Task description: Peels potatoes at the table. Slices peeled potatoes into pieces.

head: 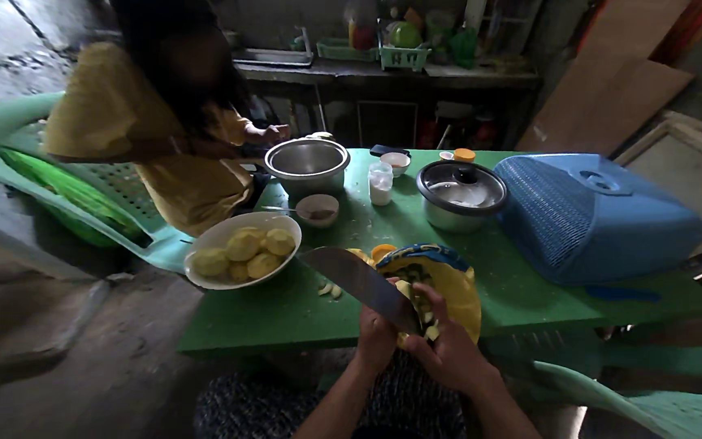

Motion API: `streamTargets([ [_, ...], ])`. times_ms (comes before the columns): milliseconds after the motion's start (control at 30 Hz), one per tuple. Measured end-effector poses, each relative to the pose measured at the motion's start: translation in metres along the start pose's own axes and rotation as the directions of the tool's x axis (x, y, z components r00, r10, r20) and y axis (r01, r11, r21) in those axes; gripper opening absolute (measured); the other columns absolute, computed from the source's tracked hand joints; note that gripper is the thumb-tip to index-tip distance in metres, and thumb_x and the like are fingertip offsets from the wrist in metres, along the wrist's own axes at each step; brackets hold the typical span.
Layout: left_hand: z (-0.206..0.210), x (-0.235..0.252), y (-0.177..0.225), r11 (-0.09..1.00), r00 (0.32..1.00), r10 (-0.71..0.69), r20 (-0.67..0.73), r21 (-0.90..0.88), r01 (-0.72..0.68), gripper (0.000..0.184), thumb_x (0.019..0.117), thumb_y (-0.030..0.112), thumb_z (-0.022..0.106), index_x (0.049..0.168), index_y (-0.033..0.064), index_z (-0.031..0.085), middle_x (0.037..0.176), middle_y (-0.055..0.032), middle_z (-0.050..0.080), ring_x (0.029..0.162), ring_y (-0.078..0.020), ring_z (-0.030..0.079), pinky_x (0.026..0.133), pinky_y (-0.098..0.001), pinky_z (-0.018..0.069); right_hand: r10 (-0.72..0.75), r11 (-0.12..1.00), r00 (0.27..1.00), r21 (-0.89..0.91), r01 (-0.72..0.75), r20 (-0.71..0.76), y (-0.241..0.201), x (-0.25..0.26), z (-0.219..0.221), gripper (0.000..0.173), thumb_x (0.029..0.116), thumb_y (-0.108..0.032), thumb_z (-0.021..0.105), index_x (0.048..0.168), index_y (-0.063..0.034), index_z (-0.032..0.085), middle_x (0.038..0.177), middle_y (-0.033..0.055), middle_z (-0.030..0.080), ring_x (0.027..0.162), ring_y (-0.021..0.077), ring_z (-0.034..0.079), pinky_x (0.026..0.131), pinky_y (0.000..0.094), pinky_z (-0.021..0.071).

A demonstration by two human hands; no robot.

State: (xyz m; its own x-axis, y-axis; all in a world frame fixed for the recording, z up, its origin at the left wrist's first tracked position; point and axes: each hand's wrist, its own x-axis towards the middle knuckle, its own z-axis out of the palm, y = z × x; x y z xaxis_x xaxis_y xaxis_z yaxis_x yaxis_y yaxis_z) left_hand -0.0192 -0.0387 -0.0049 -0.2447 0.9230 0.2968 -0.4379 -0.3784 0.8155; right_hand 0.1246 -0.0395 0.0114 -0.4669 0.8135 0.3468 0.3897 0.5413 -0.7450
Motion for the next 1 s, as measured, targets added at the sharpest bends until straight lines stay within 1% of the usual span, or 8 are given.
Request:
streamTargets([
  [167, -0.006, 0.006, 0.004, 0.995, 0.995, 0.039, 0.089, 0.085, -0.046, 0.019, 0.1043, 0.015, 0.045, 0.116, 0.0056, 0.058, 0.103, 0.0084, 0.069, 0.097, -0.0003, 0.065, 0.089, -0.0236, 0.0555, -0.035, 0.997, 0.999, 0.073, 0.033, 0.026, 0.007, 0.003, 0.000, 0.095, 0.0929, -0.075, 0.046, 0.157, -0.0067, 0.031, 0.098, 0.0082, 0.072, 0.076, 0.0133, 0.070, 0.062, 0.0405, 0.0607],
  [267, -0.012, 0.004, 0.000, 0.981, 0.989, 0.029, 0.143, 0.183, -0.055, 0.037, 0.1042, 0.031, 0.053, 0.122, -0.0012, 0.054, 0.107, 0.0074, 0.068, 0.099, 0.0009, 0.064, 0.091, -0.0243, 0.0553, -0.040, 0.989, 0.999, 0.140, 0.039, 0.004, 0.013, 0.007, 0.002, 0.088, 0.0946, -0.070, 0.050, 0.150, -0.0026, 0.037, 0.109, 0.0080, 0.070, 0.087, 0.0092, 0.069, 0.072, 0.0367, 0.0620],
  [533, -0.017, 0.006, -0.005, 0.993, 0.997, 0.003, 0.080, 0.121, -0.013, 0.031, 0.1054, 0.023, 0.049, 0.123, -0.0030, 0.051, 0.104, 0.0047, 0.069, 0.096, -0.0019, 0.066, 0.089, -0.0255, 0.0563, 0.006, 0.997, 1.000, 0.080, -0.005, -0.010, 0.009, 0.015, 0.007, 0.083, 0.0954, -0.069, 0.050, 0.146, -0.0046, 0.043, 0.100, 0.0071, 0.071, 0.079, 0.0134, 0.069, 0.066, 0.0408, 0.0606],
  [667, -0.023, 0.006, 0.002, 0.986, 0.974, -0.050, 0.220, 0.167, 0.013, 0.021, 0.1060, 0.021, 0.045, 0.120, 0.0061, 0.051, 0.100, 0.0092, 0.067, 0.092, -0.0004, 0.066, 0.086, -0.0255, 0.0578, 0.076, 0.996, 0.997, 0.044, -0.076, 0.000, 0.009, 0.022, -0.001, 0.071, 0.0989, -0.059, 0.053, 0.142, -0.0020, 0.047, 0.095, 0.0104, 0.071, 0.079, 0.0203, 0.070, 0.067, 0.0456, 0.0592],
  [733, -0.022, 0.005, 0.004, 0.986, 0.955, -0.137, 0.265, 0.130, 0.105, 0.018, 0.1050, 0.023, 0.043, 0.111, 0.0103, 0.054, 0.097, 0.0057, 0.066, 0.087, -0.0043, 0.065, 0.079, -0.0272, 0.0578, 0.124, 0.989, 0.992, 0.090, -0.120, -0.032, 0.012, 0.027, -0.006, 0.066, 0.1006, -0.052, 0.054, 0.141, 0.0001, 0.046, 0.101, 0.0092, 0.070, 0.085, 0.0143, 0.069, 0.074, 0.0388, 0.0593],
  [867, -0.015, 0.007, 0.007, 0.953, 0.947, -0.289, 0.142, -0.056, 0.299, 0.055, 0.1000, 0.055, 0.053, 0.129, 0.0086, 0.051, 0.107, -0.0035, 0.066, 0.079, -0.0115, 0.066, 0.065, -0.0273, 0.0584, 0.179, 0.943, 0.982, 0.296, -0.153, -0.062, 0.023, 0.034, -0.004, 0.071, 0.1053, -0.044, 0.047, 0.155, 0.0032, 0.026, 0.110, 0.0082, 0.064, 0.082, 0.0033, 0.062, 0.075, 0.0254, 0.0562],
  [933, -0.012, 0.012, 0.010, 0.940, 0.945, -0.307, 0.111, -0.120, 0.319, 0.058, 0.1010, 0.052, 0.053, 0.137, 0.0078, 0.043, 0.109, -0.0059, 0.064, 0.078, -0.0117, 0.066, 0.065, -0.0259, 0.0581, 0.240, 0.917, 0.970, 0.334, -0.217, -0.031, 0.024, 0.034, -0.004, 0.075, 0.1067, -0.043, 0.044, 0.160, -0.0003, 0.014, 0.096, 0.0060, 0.060, 0.070, 0.0063, 0.057, 0.064, 0.0278, 0.0539],
  [1000, -0.008, 0.018, 0.015, 0.926, 0.940, -0.336, 0.059, -0.162, 0.341, 0.043, 0.1064, 0.037, 0.045, 0.136, 0.0062, 0.040, 0.104, -0.0083, 0.064, 0.076, -0.0132, 0.066, 0.066, -0.0264, 0.0586, 0.262, 0.903, 0.965, 0.358, -0.237, -0.023, 0.023, 0.032, -0.002, 0.076, 0.1067, -0.043, 0.042, 0.161, -0.0024, 0.009, 0.090, 0.0049, 0.058, 0.064, 0.0079, 0.053, 0.056, 0.0283, 0.0506],
])
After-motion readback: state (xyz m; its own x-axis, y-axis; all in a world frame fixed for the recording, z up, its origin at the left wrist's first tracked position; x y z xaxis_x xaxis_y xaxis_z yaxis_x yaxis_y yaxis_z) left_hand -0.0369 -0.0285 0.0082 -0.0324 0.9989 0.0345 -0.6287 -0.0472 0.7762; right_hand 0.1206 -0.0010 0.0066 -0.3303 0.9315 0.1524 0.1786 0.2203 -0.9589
